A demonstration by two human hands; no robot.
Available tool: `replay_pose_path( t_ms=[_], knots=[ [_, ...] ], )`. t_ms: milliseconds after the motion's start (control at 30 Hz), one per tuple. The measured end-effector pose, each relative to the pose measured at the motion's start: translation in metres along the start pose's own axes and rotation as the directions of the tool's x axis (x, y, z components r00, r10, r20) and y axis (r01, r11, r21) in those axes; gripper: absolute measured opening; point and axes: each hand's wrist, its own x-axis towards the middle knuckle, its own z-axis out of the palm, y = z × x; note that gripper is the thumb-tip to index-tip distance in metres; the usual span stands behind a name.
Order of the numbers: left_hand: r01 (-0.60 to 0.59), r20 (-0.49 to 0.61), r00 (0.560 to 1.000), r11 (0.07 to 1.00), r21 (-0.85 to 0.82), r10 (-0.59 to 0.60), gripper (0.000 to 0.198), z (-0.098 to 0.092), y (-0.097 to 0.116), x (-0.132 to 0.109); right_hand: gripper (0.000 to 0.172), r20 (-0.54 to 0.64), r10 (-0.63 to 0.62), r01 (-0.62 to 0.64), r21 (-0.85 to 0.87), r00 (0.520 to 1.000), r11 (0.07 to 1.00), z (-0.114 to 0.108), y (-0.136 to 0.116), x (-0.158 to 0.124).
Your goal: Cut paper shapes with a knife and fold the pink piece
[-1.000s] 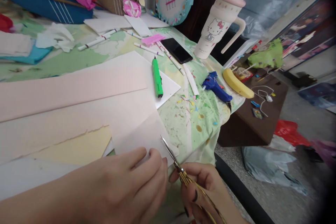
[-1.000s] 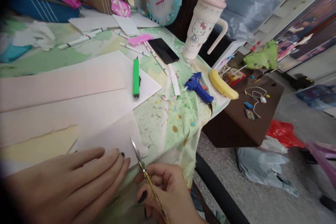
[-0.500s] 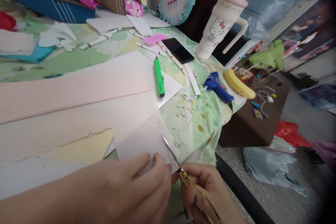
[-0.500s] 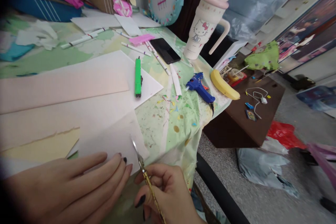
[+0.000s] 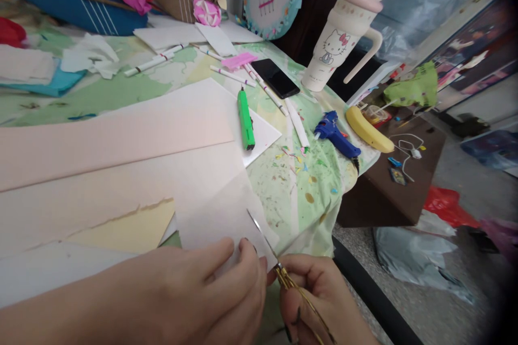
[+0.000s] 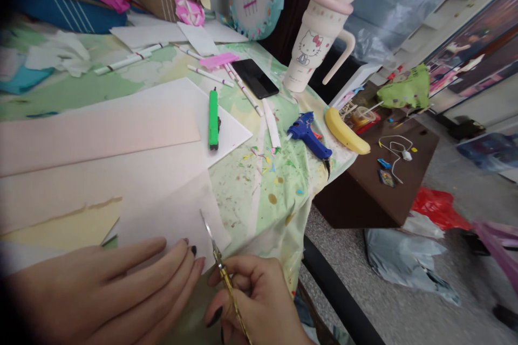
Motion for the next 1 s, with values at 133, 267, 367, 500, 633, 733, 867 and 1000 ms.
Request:
replay_pose_path(
  t_ms=[133, 267, 367, 500, 633, 733, 867, 1000],
  knots=[
    [-0.029, -0.001, 1.000, 0.999, 0.016, 0.030, 0.033, -0.001, -0.002, 0.001, 0.038, 0.009, -0.017, 0.017, 0.021, 1.000, 1.000, -0.001, 0.001, 0.000],
    [-0.066, -0.009, 0.998, 0.997, 0.032, 0.066, 0.034, -0.004, -0.006, 0.002, 0.060, 0.019, -0.091, 0.089, 0.074, 0.996, 0.993, -0.004, 0.004, 0.000],
    [-0.070, -0.002, 0.998, 0.997, 0.035, 0.070, 0.037, -0.005, -0.008, 0.003, 0.064, 0.025, -0.125, 0.121, 0.117, 0.992, 0.986, -0.005, 0.006, 0.000],
    [-0.080, -0.003, 0.997, 0.996, 0.042, 0.080, 0.040, -0.006, -0.007, 0.003, 0.061, 0.027, -0.083, 0.080, 0.109, 0.996, 0.991, -0.005, 0.006, -0.001],
    [-0.079, 0.017, 0.997, 0.996, 0.052, 0.078, 0.045, -0.007, -0.003, 0.003, 0.067, 0.016, -0.059, 0.057, 0.104, 0.998, 0.993, -0.005, 0.007, -0.002],
    [-0.065, 0.020, 0.998, 0.997, 0.053, 0.064, 0.044, -0.006, -0.001, 0.002, 0.066, -0.010, -0.087, 0.087, 0.129, 0.996, 0.988, -0.003, 0.009, -0.002],
    [-0.122, -0.017, 0.992, 0.991, 0.063, 0.123, 0.040, 0.000, -0.001, 0.000, 0.059, -0.015, -0.093, 0.094, 0.149, 0.996, 0.984, -0.001, 0.010, -0.002],
    [-0.139, -0.055, 0.988, 0.987, 0.080, 0.144, 0.040, 0.003, -0.003, -0.001, 0.053, -0.012, -0.097, 0.098, 0.109, 0.995, 0.989, 0.000, 0.010, 0.000]
  ],
)
